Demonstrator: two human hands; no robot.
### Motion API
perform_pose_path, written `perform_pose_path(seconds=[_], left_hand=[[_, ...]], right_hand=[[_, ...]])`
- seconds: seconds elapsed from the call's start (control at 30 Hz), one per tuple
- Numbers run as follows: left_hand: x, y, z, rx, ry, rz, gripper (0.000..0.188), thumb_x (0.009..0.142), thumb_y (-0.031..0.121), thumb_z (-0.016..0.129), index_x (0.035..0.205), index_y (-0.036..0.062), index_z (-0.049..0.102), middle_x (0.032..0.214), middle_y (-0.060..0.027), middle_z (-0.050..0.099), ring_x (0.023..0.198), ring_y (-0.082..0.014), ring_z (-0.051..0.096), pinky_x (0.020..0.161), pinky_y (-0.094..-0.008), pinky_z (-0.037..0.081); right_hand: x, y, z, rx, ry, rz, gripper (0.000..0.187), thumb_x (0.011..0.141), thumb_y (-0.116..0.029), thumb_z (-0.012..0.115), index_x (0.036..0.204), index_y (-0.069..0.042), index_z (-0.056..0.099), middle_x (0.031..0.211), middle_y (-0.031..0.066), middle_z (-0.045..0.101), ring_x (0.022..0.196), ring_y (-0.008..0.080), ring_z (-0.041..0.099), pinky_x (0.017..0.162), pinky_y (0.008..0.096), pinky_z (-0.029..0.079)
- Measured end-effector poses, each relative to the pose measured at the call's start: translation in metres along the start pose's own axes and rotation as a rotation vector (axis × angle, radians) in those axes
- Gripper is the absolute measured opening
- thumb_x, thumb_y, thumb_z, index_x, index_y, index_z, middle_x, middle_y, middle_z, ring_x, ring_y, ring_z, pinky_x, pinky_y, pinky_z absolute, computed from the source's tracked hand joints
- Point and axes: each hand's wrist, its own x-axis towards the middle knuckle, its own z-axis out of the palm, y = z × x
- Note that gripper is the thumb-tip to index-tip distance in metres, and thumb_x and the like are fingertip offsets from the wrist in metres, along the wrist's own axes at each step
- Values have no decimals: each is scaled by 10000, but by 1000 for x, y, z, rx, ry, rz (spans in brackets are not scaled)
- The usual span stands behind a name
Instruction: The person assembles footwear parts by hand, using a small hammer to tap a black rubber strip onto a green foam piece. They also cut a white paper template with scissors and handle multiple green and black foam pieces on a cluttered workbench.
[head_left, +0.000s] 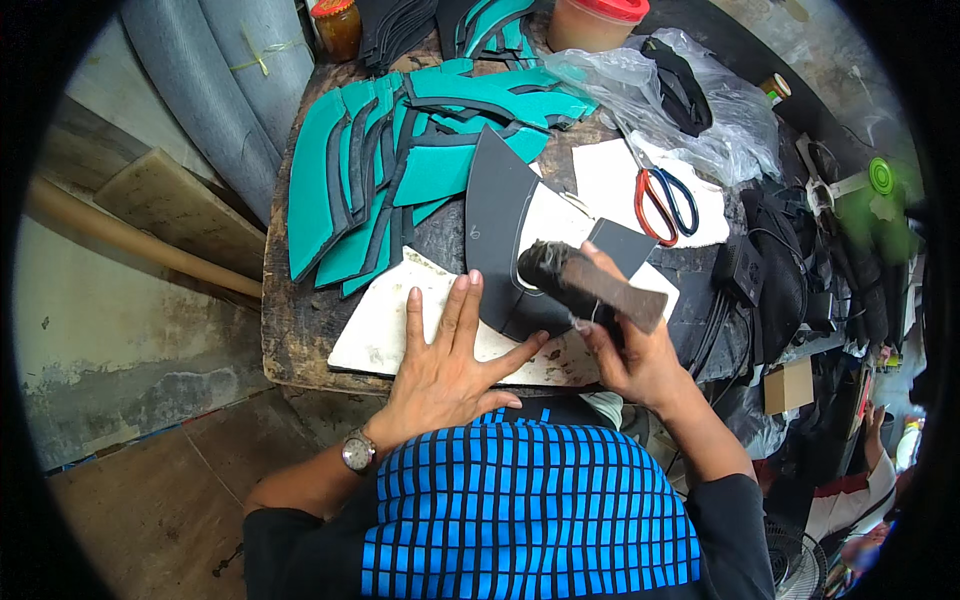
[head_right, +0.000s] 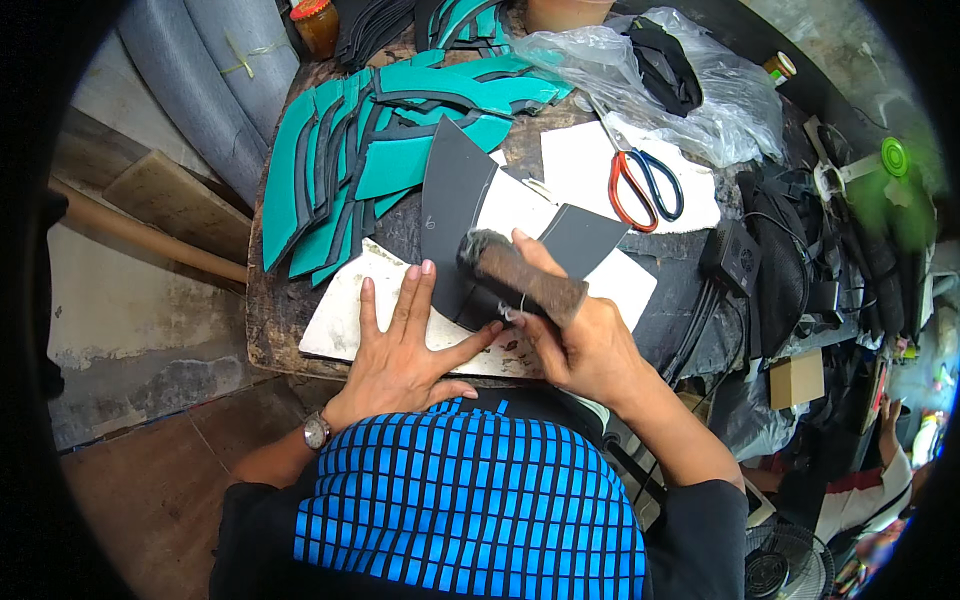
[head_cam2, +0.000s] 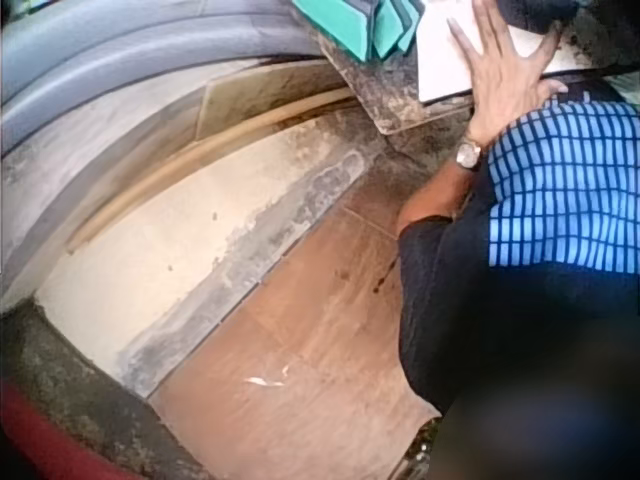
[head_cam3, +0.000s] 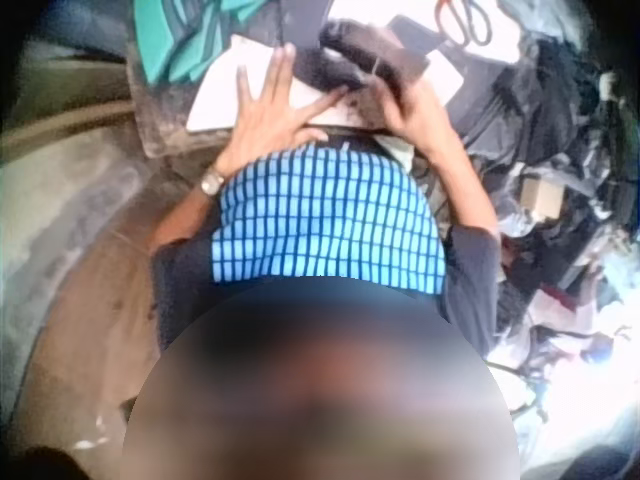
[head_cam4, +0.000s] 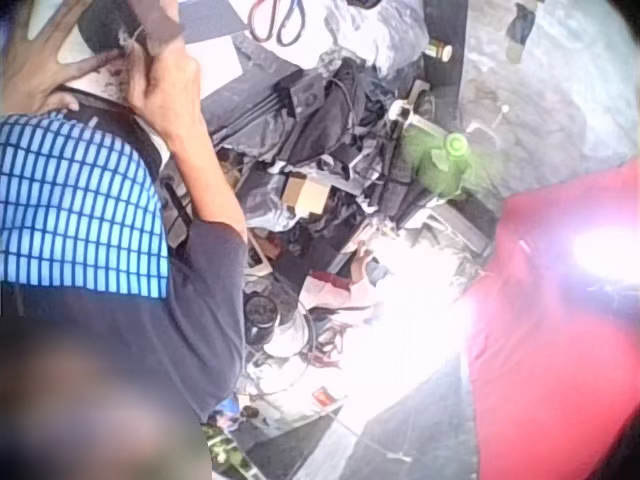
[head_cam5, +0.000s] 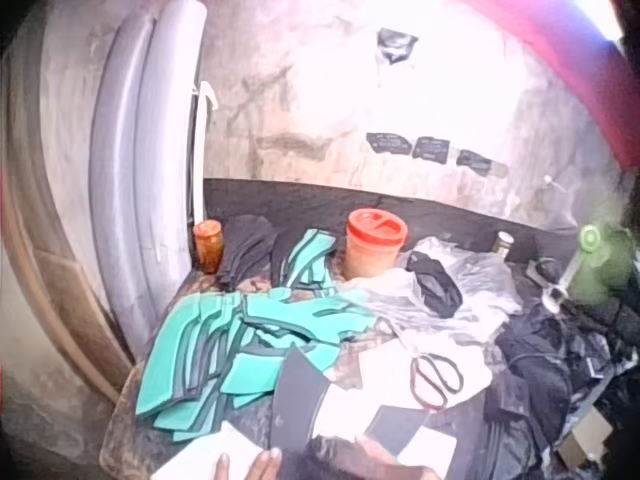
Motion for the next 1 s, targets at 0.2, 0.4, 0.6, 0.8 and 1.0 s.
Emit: perform_pose_path(seconds=[0.2, 0.4, 0.6, 0.8, 1.0], left_hand=[[4, -7, -14, -20, 62, 28, 647, 864, 583, 550, 1450, 327, 452, 1473, -319, 328, 1431, -393, 280, 1108, -680, 118], [29, -31, -30, -96, 170, 183, 479, 828, 313, 702, 1250, 109, 605, 1295, -217, 553, 1288, -335, 486, 1080, -545, 341], [51, -41, -31, 42, 377, 533, 235, 845, 95, 625, 1041, -35, 640, 1106, -189, 675, 1098, -304, 646, 987, -463, 480], [63, -52, -99, -151, 914, 376, 268, 839, -70, 596, 1101, -14, 584, 996, -157, 668, 902, -310, 659, 820, -425, 534], [69, -36, -159, -471, 534, 226, 106, 913, 1, 577, 1014, -26, 596, 910, -161, 652, 757, -265, 630, 692, -346, 509]], right_hand=[[-2, 1, -13, 46, 89, 96, 558, 876, -38, 648, 1402, -58, 463, 1344, 212, 564, 906, 365, 699, 770, 397, 561], [-25, 5, -38, 217, 437, 12, 462, 971, -53, 545, 1392, 11, 366, 1012, 88, 583, 684, 89, 510, 575, 220, 420], [-41, -5, -57, 328, 589, 101, 489, 985, -117, 549, 1377, -42, 266, 976, 125, 569, 576, 88, 479, 493, 226, 415], [-41, 2, -44, 512, 788, -126, 417, 997, -321, 548, 1218, -18, 365, 864, 104, 505, 608, 151, 519, 533, 292, 465], [-31, 30, 3, 485, 800, -254, 334, 1034, -332, 480, 1257, -92, 412, 841, 86, 486, 682, 149, 490, 557, 276, 429]])
